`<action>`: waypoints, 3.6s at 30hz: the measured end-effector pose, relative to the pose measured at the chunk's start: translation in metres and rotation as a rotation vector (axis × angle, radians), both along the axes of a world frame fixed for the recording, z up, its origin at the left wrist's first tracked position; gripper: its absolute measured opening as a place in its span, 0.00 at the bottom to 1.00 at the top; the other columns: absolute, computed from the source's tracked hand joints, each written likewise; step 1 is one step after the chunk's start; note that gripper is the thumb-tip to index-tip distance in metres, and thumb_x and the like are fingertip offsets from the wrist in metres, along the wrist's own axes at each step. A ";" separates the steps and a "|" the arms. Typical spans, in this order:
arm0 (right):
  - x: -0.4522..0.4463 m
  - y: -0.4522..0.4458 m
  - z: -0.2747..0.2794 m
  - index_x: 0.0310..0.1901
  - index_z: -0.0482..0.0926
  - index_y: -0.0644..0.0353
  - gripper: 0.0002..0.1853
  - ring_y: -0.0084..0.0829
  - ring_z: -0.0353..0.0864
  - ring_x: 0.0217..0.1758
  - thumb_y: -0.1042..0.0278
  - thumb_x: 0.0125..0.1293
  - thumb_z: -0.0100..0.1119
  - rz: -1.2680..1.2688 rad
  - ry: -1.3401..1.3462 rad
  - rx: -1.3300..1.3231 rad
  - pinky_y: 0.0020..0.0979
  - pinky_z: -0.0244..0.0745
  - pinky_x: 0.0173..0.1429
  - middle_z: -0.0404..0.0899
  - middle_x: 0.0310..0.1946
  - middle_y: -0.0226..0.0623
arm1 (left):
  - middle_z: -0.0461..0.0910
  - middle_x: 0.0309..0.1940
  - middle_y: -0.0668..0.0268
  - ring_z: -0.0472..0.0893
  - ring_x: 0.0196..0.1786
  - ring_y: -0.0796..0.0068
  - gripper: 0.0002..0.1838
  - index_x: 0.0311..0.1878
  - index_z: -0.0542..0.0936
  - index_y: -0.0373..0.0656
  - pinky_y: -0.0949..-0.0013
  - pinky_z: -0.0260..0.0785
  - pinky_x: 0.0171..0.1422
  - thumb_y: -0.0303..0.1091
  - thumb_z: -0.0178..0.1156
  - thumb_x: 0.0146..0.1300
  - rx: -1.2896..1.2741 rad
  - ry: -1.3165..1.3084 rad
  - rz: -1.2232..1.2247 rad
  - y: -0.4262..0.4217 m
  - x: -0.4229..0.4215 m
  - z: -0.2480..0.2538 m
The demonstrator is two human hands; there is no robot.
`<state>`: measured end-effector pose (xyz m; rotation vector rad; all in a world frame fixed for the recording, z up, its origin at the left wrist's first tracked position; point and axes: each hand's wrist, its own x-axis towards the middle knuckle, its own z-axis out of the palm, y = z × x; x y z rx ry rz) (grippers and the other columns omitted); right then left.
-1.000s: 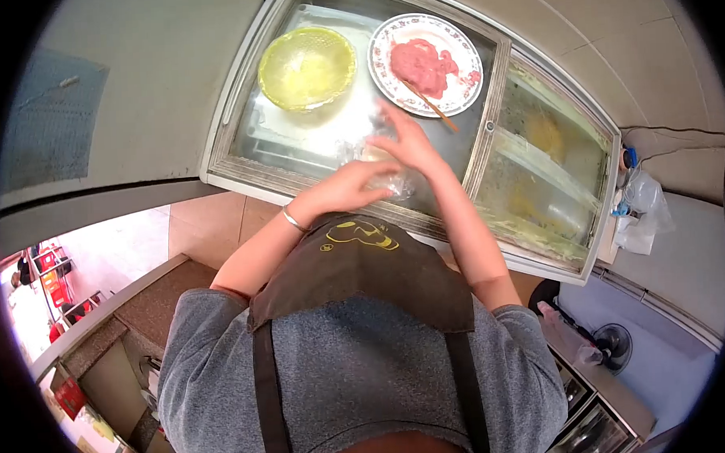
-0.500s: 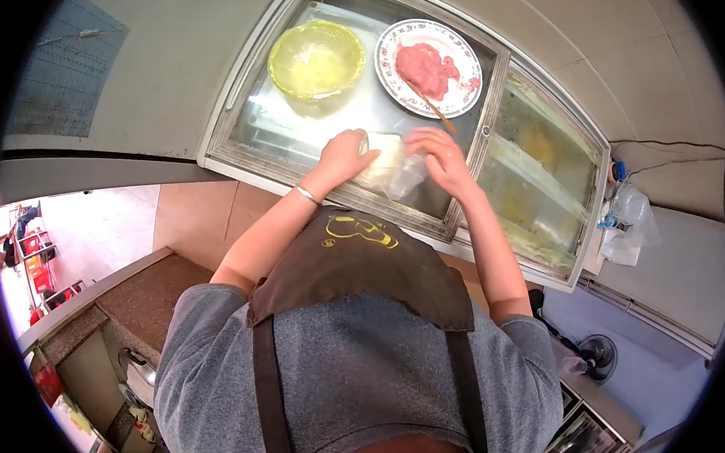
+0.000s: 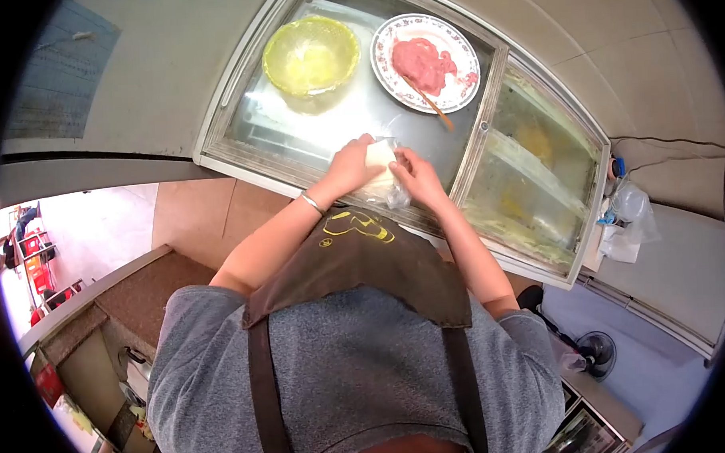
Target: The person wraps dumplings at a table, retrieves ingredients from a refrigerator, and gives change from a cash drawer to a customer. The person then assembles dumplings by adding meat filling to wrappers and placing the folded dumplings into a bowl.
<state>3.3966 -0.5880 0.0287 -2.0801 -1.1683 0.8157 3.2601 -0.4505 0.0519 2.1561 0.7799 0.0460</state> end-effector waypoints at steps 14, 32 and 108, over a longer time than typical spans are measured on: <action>0.011 -0.031 0.015 0.60 0.68 0.57 0.26 0.40 0.75 0.36 0.74 0.57 0.55 0.082 -0.350 0.131 0.35 0.70 0.48 0.71 0.55 0.46 | 0.75 0.41 0.56 0.75 0.47 0.55 0.20 0.42 0.72 0.40 0.61 0.67 0.53 0.30 0.67 0.45 0.054 -0.323 -0.298 0.009 -0.007 -0.001; 0.016 -0.046 -0.038 0.46 0.74 0.69 0.19 0.29 0.77 0.41 0.71 0.52 0.64 0.046 0.212 0.160 0.32 0.73 0.46 0.79 0.38 0.41 | 0.79 0.24 0.53 0.79 0.30 0.55 0.17 0.25 0.79 0.36 0.57 0.70 0.35 0.32 0.69 0.25 -0.216 0.090 -0.419 -0.007 0.004 0.001; 0.090 0.027 0.006 0.53 0.72 0.55 0.21 0.45 0.78 0.40 0.72 0.56 0.61 -0.247 -0.448 0.150 0.39 0.74 0.44 0.75 0.41 0.46 | 0.65 0.62 0.52 0.63 0.64 0.50 0.27 0.60 0.68 0.40 0.55 0.56 0.68 0.32 0.58 0.56 0.211 -0.380 -0.573 -0.018 0.052 -0.003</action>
